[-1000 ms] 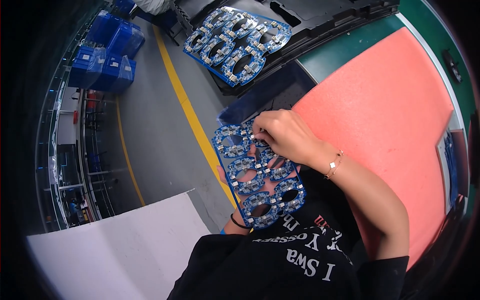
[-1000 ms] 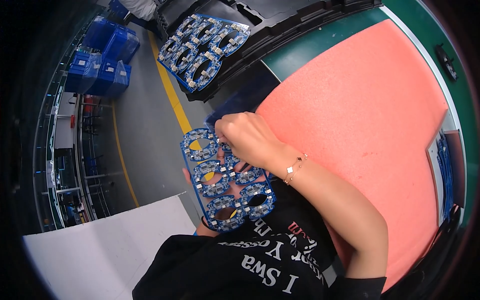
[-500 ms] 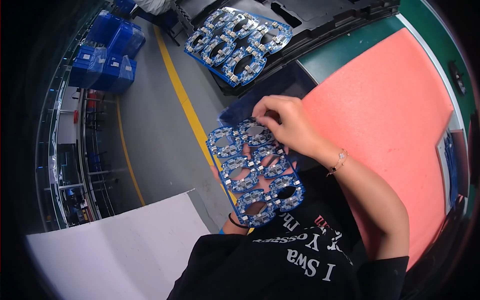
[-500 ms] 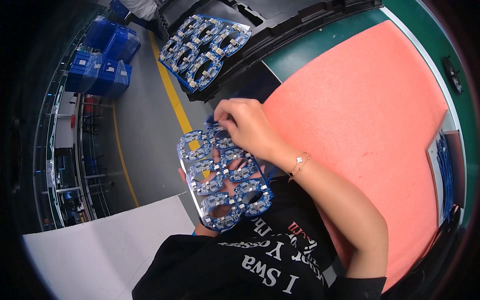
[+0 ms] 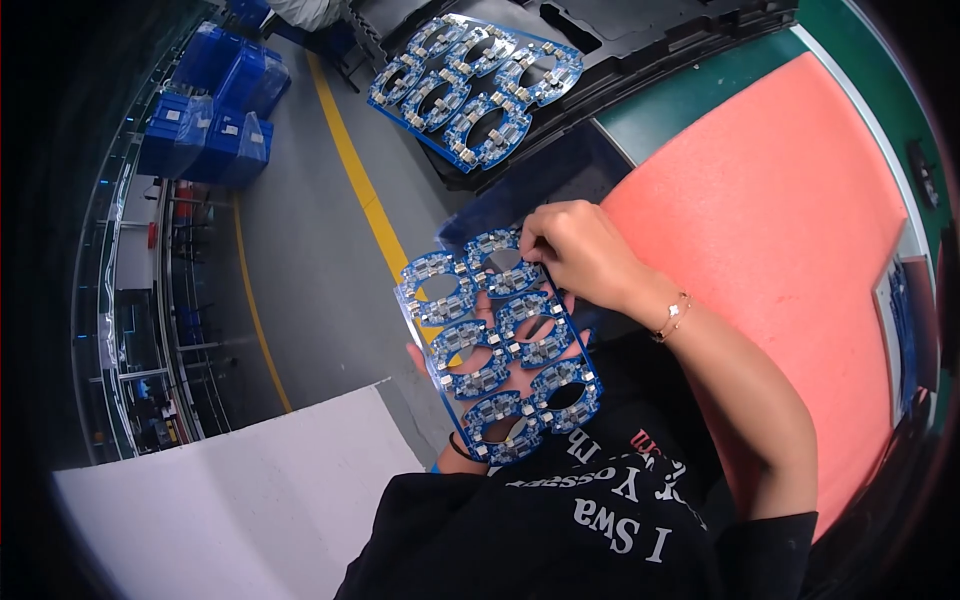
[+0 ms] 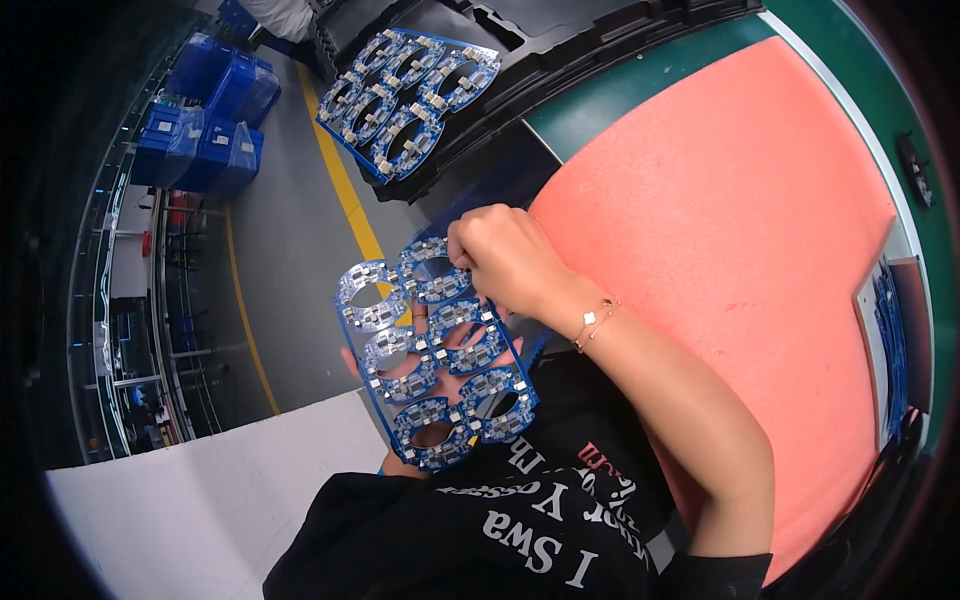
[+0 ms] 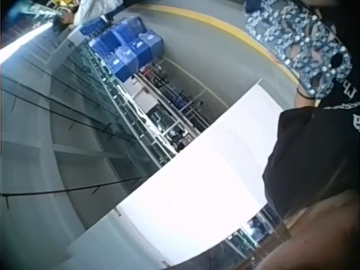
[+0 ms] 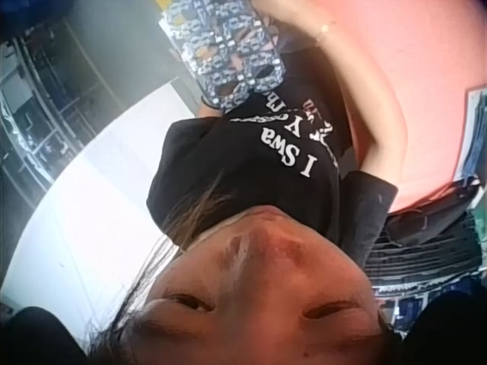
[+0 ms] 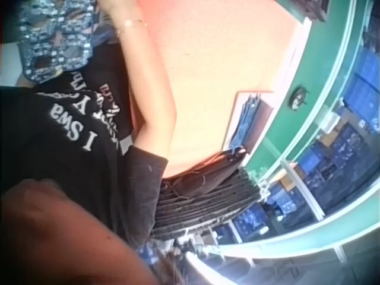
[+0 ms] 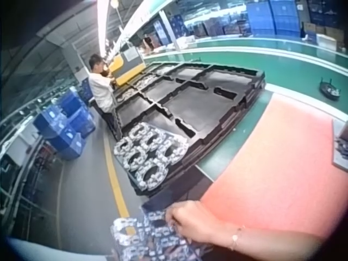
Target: The person is inspecting and organizing circular circuit board panels on an assembly line.
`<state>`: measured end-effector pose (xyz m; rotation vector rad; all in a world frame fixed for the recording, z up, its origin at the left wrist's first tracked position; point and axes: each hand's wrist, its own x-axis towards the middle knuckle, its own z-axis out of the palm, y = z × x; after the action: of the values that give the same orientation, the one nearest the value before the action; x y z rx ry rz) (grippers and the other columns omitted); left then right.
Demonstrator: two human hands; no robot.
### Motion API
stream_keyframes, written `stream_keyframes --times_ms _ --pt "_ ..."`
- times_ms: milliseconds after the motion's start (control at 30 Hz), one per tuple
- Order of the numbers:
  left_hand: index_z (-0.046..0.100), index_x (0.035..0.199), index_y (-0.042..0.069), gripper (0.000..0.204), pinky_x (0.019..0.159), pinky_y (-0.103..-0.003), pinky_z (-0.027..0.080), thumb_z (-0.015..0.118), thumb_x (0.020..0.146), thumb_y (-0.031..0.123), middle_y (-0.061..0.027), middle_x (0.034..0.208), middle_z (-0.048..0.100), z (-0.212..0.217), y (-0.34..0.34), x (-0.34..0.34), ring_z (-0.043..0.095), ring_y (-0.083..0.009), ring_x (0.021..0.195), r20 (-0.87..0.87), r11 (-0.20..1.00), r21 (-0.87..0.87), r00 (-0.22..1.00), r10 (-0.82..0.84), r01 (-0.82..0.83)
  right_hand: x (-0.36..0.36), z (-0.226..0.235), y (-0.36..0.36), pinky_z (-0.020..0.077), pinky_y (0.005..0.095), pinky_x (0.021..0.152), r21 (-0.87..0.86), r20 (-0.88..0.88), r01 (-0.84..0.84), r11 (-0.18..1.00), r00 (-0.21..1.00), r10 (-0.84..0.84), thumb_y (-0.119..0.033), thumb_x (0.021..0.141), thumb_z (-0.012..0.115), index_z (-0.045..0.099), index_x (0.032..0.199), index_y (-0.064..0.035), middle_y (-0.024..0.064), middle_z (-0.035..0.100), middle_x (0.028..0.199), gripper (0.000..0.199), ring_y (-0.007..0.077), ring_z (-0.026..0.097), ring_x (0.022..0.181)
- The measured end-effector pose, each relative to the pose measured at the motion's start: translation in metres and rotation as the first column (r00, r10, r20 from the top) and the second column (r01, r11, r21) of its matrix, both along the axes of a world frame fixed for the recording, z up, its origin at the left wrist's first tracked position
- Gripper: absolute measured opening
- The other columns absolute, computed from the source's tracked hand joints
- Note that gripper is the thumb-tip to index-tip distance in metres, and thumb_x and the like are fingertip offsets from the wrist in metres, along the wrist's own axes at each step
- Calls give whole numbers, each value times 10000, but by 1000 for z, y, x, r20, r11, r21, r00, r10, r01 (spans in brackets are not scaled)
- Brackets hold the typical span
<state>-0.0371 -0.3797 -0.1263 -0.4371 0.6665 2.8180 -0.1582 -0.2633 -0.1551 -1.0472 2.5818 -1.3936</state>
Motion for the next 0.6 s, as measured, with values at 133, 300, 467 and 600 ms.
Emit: stream_keyframes --times_ms 133,300,467,600 --pt "151 1394 263 1014 987 -682 127 347 597 858 -230 1391 191 3 1 -4 162 -446 1293 8 1000 2 1000 18 -18 -1 11 0 474 310 589 -177 283 91 980 958 -38 38 688 613 620 724 -2 99 596 664 54 235 603 655" --pt "149 1394 259 1019 983 -687 139 368 597 855 -240 1387 189 -1 -4 3 157 -458 1290 23 983 172 998 62 -65 -4 13 -1 476 292 589 -280 415 195 940 908 -65 33 724 604 628 777 -1 88 595 697 68 204 609 681" --pt "151 1387 321 995 995 -665 162 360 582 868 -213 1405 174 12 7 -1 155 -451 1294 146 986 -163 988 40 -16 -1 0 -1 474 334 610 -154 28 94 984 995 -91 40 705 598 598 798 -5 105 570 783 104 275 585 744" --pt "167 1387 261 971 980 -670 185 317 626 846 -222 1393 204 12 7 1 221 -447 1263 94 993 -117 995 40 -29 -1 -2 -2 465 370 609 -83 19 73 994 997 -72 34 684 600 574 747 2 123 572 748 76 302 576 727"
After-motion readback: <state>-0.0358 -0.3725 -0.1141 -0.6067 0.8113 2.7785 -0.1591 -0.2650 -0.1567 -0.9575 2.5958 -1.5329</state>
